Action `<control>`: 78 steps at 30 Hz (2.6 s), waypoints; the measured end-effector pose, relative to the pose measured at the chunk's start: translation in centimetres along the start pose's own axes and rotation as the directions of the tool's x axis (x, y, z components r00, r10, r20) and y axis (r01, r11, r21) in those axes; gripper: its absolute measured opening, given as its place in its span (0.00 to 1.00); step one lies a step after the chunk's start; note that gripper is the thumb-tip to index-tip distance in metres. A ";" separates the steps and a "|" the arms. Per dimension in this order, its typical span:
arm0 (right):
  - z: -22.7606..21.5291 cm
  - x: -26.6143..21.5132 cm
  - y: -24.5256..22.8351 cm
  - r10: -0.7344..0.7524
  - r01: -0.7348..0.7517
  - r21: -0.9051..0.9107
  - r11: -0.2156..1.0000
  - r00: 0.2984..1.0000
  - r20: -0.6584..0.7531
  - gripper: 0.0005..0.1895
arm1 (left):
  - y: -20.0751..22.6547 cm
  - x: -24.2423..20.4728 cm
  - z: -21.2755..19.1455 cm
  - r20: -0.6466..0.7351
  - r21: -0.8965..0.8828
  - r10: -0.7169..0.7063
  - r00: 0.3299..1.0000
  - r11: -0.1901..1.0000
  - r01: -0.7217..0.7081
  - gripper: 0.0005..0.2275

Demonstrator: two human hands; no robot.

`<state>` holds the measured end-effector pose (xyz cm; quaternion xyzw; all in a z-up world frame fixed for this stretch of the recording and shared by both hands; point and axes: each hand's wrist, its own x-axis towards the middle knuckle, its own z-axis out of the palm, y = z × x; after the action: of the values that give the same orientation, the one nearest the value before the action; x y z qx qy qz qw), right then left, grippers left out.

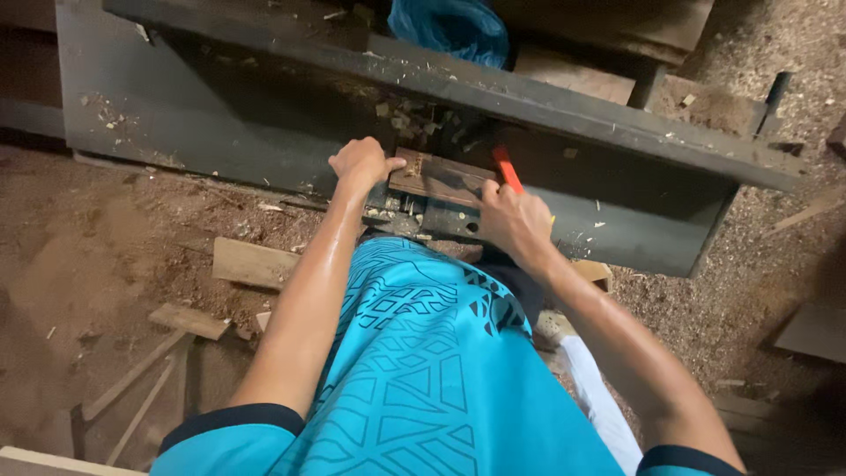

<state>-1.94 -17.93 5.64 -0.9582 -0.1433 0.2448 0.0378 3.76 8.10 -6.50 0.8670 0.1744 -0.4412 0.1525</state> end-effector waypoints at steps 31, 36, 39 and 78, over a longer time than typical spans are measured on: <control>-1.7 1.8 0.1 0.241 -0.274 0.240 0.931 0.958 0.157 0.24 | -0.3 -1.2 0.6 -0.200 0.051 0.262 0.944 0.965 -0.257 0.23; -2.6 0.6 1.1 0.235 -0.272 0.208 0.939 0.954 0.187 0.24 | 1.0 -2.8 0.8 -0.199 -0.080 0.413 0.888 0.897 -0.435 0.18; -2.5 0.5 0.7 0.225 -0.263 0.198 0.944 0.954 0.196 0.23 | 2.0 -3.4 0.3 -0.176 -0.027 0.395 0.902 0.914 -0.405 0.23; 1.4 -0.7 0.5 0.140 -0.150 0.171 0.974 0.988 0.068 0.23 | -1.9 -3.5 4.0 -0.588 -0.118 0.591 0.552 0.613 -0.781 0.06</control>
<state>-3.08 -18.64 4.62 -0.9518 -0.0519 0.2851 0.1003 -1.86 7.57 -6.15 0.9001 -0.0742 -0.0653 0.4242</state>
